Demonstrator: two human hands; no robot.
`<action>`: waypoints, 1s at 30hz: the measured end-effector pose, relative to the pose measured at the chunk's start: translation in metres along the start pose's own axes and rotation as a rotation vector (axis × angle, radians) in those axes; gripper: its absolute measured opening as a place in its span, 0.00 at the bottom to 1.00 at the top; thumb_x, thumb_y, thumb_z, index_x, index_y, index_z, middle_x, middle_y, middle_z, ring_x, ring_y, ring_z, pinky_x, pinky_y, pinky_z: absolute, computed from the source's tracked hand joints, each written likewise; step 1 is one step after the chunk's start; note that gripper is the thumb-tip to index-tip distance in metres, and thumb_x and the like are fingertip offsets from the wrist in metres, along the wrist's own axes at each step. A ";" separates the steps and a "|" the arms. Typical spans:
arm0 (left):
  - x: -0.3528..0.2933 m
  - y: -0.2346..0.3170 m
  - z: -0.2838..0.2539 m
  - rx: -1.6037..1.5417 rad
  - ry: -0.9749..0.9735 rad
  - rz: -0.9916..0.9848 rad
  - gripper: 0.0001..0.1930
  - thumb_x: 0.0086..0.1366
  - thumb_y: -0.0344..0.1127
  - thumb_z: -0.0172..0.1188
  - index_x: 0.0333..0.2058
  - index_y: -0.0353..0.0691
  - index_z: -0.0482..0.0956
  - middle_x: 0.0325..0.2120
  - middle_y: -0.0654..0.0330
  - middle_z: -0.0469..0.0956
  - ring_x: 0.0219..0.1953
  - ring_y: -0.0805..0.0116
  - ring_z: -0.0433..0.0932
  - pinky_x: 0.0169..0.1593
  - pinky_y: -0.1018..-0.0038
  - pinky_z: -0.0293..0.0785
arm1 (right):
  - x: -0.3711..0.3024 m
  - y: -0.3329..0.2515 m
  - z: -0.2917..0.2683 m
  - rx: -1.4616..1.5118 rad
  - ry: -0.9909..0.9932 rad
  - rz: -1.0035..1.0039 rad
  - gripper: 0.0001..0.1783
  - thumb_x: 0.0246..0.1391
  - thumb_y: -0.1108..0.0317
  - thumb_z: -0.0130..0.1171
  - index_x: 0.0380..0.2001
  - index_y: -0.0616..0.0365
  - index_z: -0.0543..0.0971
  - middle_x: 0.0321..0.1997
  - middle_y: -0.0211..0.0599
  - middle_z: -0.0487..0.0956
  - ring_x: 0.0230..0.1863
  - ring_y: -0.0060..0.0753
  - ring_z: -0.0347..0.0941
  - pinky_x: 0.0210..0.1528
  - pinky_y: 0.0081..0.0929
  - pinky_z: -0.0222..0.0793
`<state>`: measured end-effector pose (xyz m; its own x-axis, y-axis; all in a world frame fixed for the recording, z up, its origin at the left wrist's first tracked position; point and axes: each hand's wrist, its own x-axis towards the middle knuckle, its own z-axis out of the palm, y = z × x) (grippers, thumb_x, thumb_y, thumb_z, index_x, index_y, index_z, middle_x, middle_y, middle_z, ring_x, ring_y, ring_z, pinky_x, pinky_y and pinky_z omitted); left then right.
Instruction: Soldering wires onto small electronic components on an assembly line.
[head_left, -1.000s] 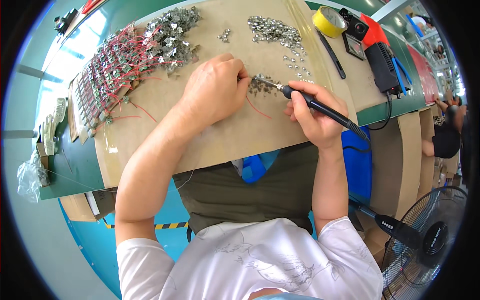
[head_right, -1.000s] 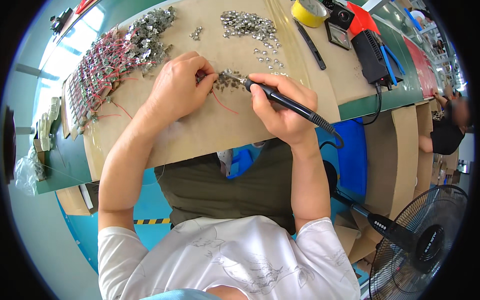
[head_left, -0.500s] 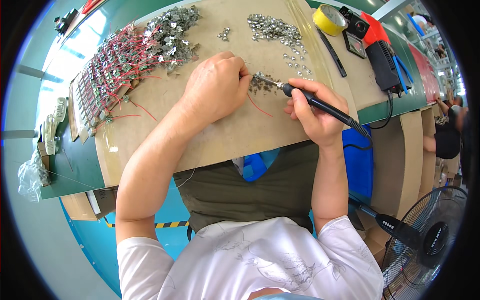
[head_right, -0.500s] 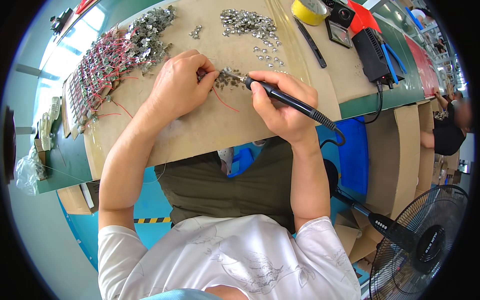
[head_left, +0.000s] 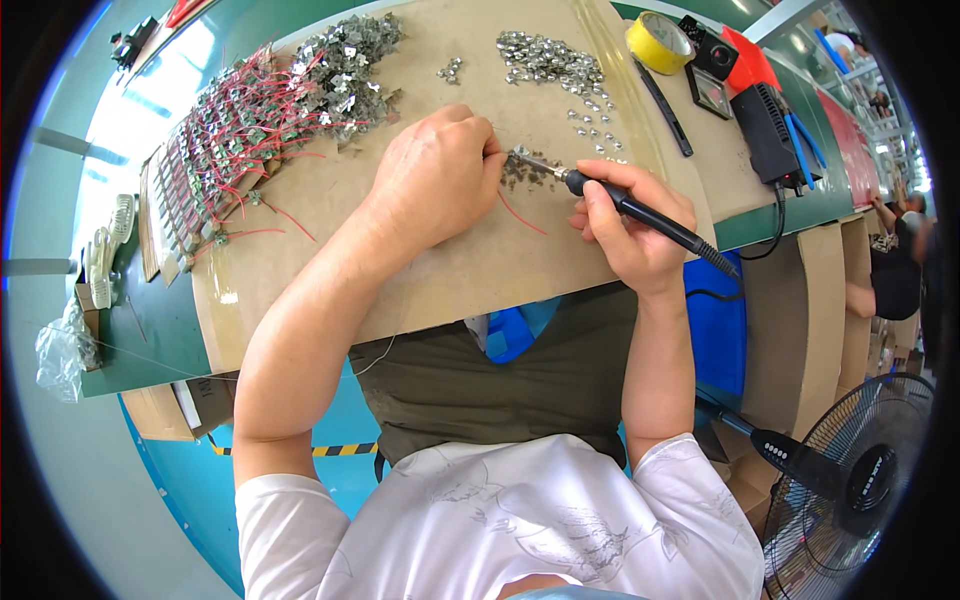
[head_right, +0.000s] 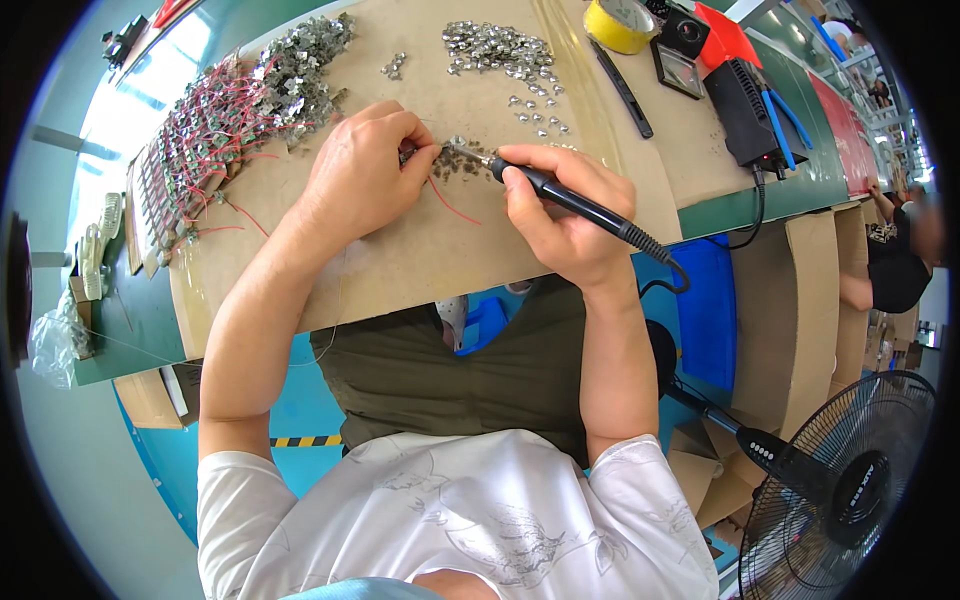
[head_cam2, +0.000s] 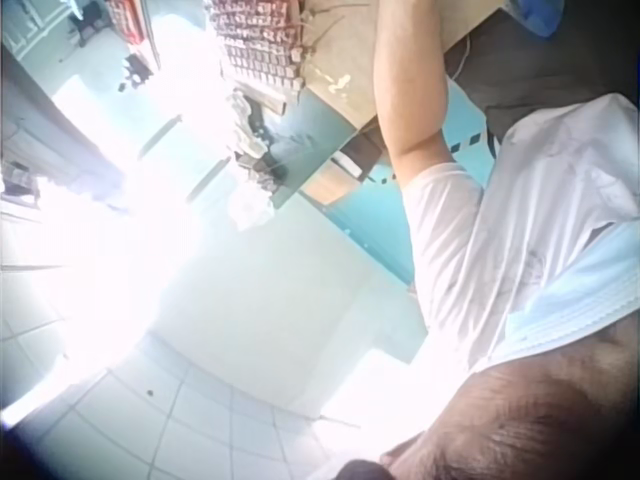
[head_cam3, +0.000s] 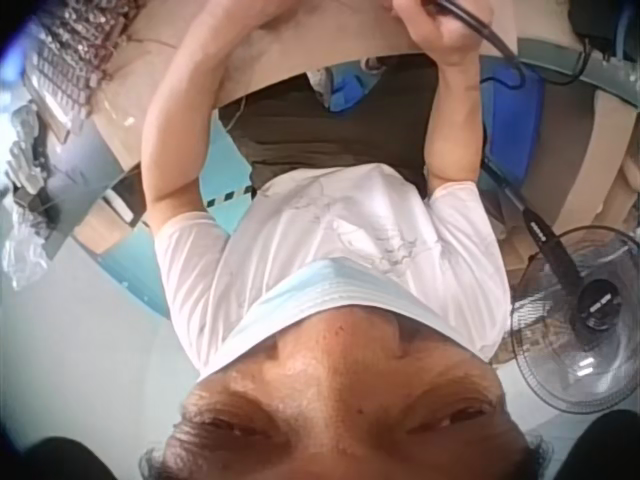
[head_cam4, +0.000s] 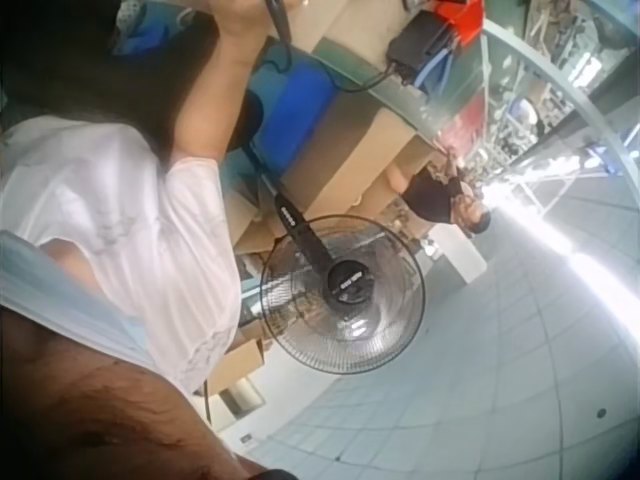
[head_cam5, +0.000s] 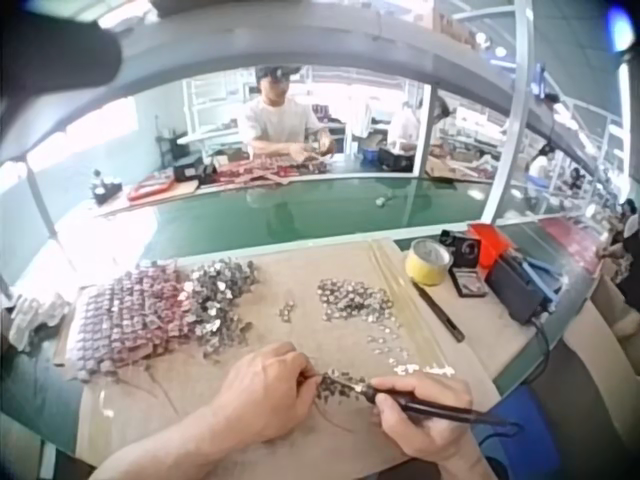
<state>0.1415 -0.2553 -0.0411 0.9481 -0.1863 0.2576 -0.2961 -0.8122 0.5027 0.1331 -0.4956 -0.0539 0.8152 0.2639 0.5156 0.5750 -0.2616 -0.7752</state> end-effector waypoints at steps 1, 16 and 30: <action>0.000 0.000 0.000 -0.001 0.000 0.004 0.07 0.63 0.34 0.64 0.31 0.36 0.86 0.35 0.49 0.83 0.39 0.45 0.84 0.46 0.55 0.81 | 0.000 0.000 0.000 -0.013 0.004 -0.011 0.10 0.62 0.79 0.62 0.46 0.69 0.86 0.31 0.38 0.86 0.25 0.20 0.82 0.29 0.19 0.82; -0.002 0.005 -0.005 -0.030 -0.025 -0.031 0.07 0.63 0.33 0.64 0.32 0.37 0.87 0.37 0.49 0.84 0.42 0.45 0.83 0.49 0.56 0.80 | -0.007 0.010 -0.021 -0.153 0.269 0.088 0.17 0.75 0.67 0.56 0.61 0.61 0.78 0.39 0.39 0.89 0.24 0.13 0.74 0.25 0.15 0.71; -0.001 0.004 0.001 -0.042 0.016 0.005 0.07 0.62 0.32 0.63 0.31 0.35 0.86 0.35 0.48 0.84 0.40 0.44 0.84 0.48 0.55 0.81 | 0.001 0.001 0.011 -0.096 0.087 -0.125 0.09 0.64 0.74 0.65 0.45 0.66 0.85 0.27 0.36 0.84 0.22 0.18 0.78 0.25 0.16 0.72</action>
<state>0.1392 -0.2590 -0.0399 0.9449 -0.1808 0.2730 -0.3055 -0.7871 0.5359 0.1339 -0.4848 -0.0580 0.7374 0.2195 0.6388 0.6729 -0.3199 -0.6669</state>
